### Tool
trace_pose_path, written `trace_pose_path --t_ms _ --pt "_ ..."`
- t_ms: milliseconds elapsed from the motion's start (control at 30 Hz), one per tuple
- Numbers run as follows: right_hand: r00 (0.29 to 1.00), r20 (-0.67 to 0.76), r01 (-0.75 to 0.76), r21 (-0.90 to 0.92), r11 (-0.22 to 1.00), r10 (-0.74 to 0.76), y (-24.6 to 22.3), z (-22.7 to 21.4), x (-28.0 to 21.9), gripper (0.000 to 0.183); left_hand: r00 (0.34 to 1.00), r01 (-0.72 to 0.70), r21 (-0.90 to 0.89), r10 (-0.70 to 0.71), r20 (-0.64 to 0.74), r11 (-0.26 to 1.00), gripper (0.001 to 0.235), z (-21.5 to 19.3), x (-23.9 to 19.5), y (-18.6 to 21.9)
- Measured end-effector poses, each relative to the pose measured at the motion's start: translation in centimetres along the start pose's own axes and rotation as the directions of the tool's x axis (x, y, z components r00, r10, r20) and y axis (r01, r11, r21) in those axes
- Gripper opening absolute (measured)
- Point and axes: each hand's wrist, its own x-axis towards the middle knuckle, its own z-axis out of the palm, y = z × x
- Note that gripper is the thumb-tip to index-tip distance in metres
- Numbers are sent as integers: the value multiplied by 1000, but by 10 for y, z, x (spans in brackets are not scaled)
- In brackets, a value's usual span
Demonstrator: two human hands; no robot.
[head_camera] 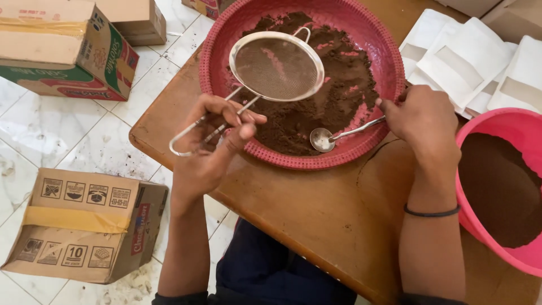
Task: Sifting coffee grounds from a tray into a bowl using a hand sieve and a spoon
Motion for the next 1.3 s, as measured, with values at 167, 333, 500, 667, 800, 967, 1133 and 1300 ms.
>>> trace_pose_path --t_ms 167,333,500,667,800,967,1133,1300 --pt "997 -71 -33 56 998 37 -1 7 1 58 996 39 -159 -51 -75 986 16 -3 -4 -10" --pt "997 -54 -56 37 998 58 1 14 9 54 997 -32 -99 25 -76 995 17 -4 -6 -7" --pt "994 -94 -60 38 998 63 5 18 13 52 993 -92 -68 86 -80 993 20 -2 -4 -8" --pt "988 -147 -37 62 997 46 12 27 21 44 986 -119 -48 113 -119 992 24 1 -8 -8" --pt "985 -169 -25 77 997 38 18 34 27 34 988 -102 -48 96 -120 994 21 0 -11 -11" --pt "936 -324 218 233 948 -136 26 33 29 25 988 -85 -25 81 -129 996 23 1 -13 -9" --pt "973 -134 229 609 759 -186 -13 -14 -19 19 984 -75 -4 73 -160 997 21 -2 -14 -14" --pt "899 -145 291 903 317 -412 -24 -6 -31 36 950 -203 41 207 -232 978 24 -9 -11 -37"
